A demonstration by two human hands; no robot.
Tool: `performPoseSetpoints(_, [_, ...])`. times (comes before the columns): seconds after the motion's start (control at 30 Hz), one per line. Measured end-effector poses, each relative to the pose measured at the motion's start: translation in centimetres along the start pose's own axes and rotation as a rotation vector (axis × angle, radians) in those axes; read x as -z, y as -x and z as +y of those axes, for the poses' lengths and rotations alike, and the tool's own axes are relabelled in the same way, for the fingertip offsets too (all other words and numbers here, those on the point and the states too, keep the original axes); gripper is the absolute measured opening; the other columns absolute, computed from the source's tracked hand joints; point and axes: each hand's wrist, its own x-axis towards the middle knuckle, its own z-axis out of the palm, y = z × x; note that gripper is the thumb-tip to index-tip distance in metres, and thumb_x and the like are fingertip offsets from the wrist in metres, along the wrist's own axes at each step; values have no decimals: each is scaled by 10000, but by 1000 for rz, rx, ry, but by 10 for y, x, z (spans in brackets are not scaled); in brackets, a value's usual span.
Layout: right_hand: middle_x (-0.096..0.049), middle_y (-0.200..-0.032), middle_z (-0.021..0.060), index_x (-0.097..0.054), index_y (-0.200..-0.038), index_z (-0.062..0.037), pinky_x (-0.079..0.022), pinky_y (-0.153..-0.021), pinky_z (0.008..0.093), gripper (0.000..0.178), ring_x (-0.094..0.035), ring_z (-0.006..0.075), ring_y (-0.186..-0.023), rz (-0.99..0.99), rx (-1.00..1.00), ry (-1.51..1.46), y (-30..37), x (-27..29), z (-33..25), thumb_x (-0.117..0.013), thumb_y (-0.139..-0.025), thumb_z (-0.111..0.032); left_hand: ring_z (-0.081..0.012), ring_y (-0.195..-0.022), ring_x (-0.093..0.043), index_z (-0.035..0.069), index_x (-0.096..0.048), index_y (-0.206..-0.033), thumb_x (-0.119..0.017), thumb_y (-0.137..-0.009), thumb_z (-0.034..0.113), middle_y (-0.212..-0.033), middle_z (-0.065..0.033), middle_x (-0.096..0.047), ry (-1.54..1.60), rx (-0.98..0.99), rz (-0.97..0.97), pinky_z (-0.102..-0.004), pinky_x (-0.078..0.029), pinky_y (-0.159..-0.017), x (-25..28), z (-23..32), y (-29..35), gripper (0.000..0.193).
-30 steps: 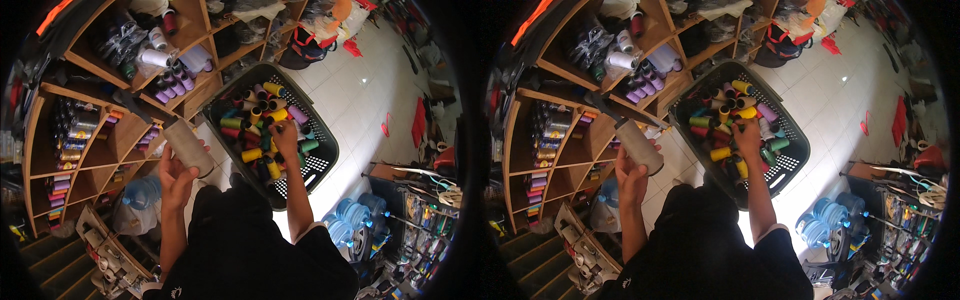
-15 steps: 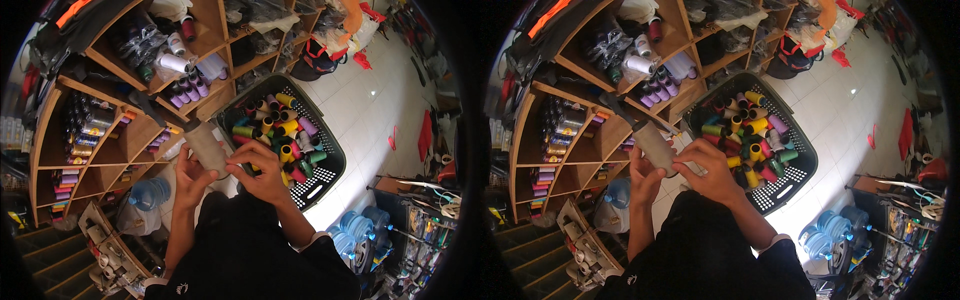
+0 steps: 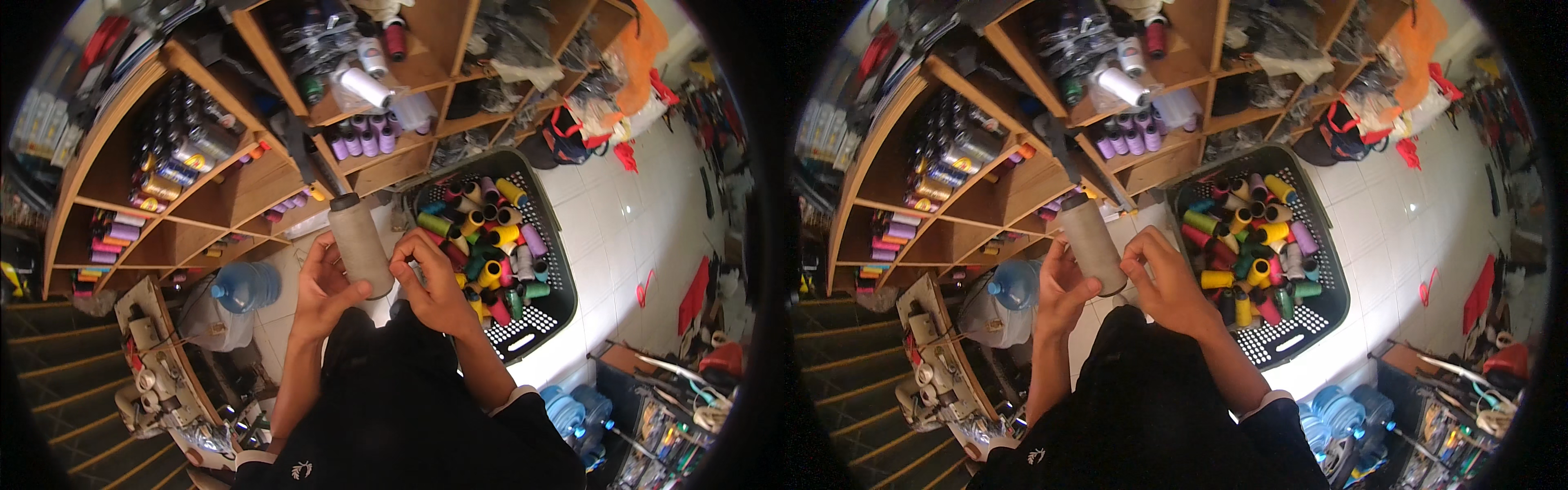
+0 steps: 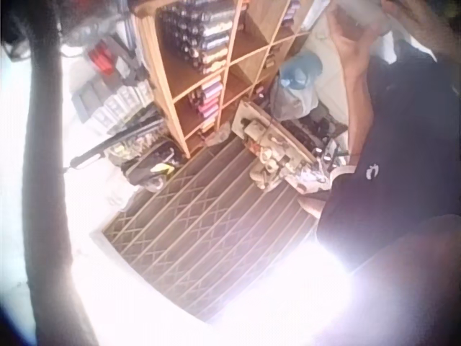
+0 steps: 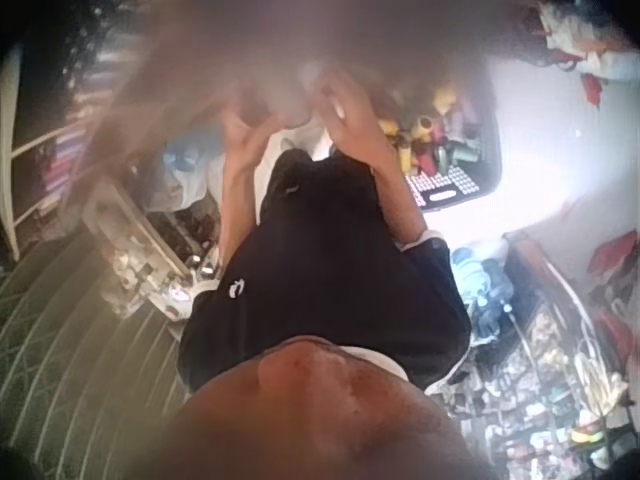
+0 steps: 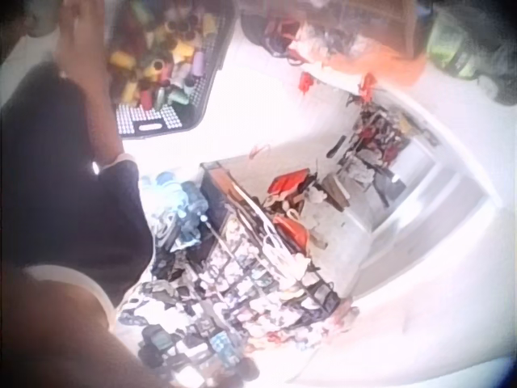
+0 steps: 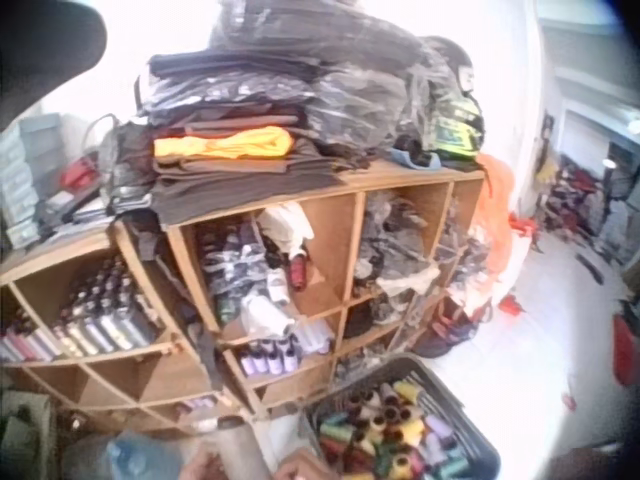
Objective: The person picks up thread spools from a black basket, briefly inspects them, and places them onto a wooden shelf. The person repeats this process with multiple spools of different colors, arranging them in a row on the shelf.
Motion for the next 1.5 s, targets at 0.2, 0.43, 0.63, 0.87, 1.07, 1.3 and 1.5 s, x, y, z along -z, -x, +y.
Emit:
performPoseSetpoints(0.2, [-513, -781, 24, -549, -897, -18, -390, -635, 240, 106, -492, 105, -691, -140, -92, -84, -19, -44, 6, -631, -846, -62, -199, -1119, -516, 24, -397, -1275, -738, -716, -58, -1206, -101, -520, 1, -22, 65, -356, -449, -953, 47, 18, 21, 660])
performPoseSetpoints(0.43, [-579, -911, 43, -553, -1121, -31, -440, -710, 232, 273, -542, 95, -779, -171, -224, -106, -41, -129, 22, -606, -853, -18, -184, -1124, -511, 26, -398, -1261, -711, -737, -73, -1203, -105, -521, -131, -66, 298, -352, -445, -941, 115, 30, 49, 618])
performPoseSetpoints(0.63, [-536, -1112, 119, -526, -1221, -29, -475, -828, 290, 342, -554, 192, -966, -203, -239, -147, -61, -215, 36, -558, -880, -24, -197, -1098, -551, 33, -401, -1257, -727, -733, -52, -1165, -103, -563, -354, -134, 438, -352, -449, -911, 189, 25, 54, 623])
performPoseSetpoints(0.87, [-442, -1218, 140, -436, -1335, -58, -435, -943, 353, 424, -466, 259, -1173, -257, -281, -46, -79, -287, 103, -526, -921, -77, -219, -1103, -555, 18, -416, -1240, -724, -747, -32, -1158, -120, -555, -550, -161, 508, -355, -465, -920, 281, 1, 32, 584])
performPoseSetpoints(1.07, [-434, -1227, 121, -418, -1344, -51, -435, -944, 355, 395, -469, 236, -1165, -272, -307, -134, -118, -332, 208, -481, -964, -137, -237, -1164, -479, 27, -445, -1259, -633, -832, -8, -1235, -134, -425, -482, -153, 515, -389, -446, -945, 362, -35, -4, 468])
performPoseSetpoints(1.3, [-448, -1210, 122, -442, -1298, -56, -452, -896, 331, 347, -477, 232, -1157, -271, -137, -158, -190, -386, 301, -480, -954, -72, -257, -1181, -433, 35, -329, -1344, -524, -895, 33, -1272, -126, -413, -578, -131, 583, -409, -385, -961, 433, -71, -54, 489])
performPoseSetpoints(1.5, [-541, -1142, 113, -460, -1274, -19, -455, -856, 302, 365, -534, 195, -1043, -216, -121, -158, -262, -438, 363, -478, -912, 28, -317, -1189, -415, 1, -325, -1303, -451, -907, 106, -1284, -221, -381, -460, -209, 704, -379, -359, -976, 481, -74, -111, 428])
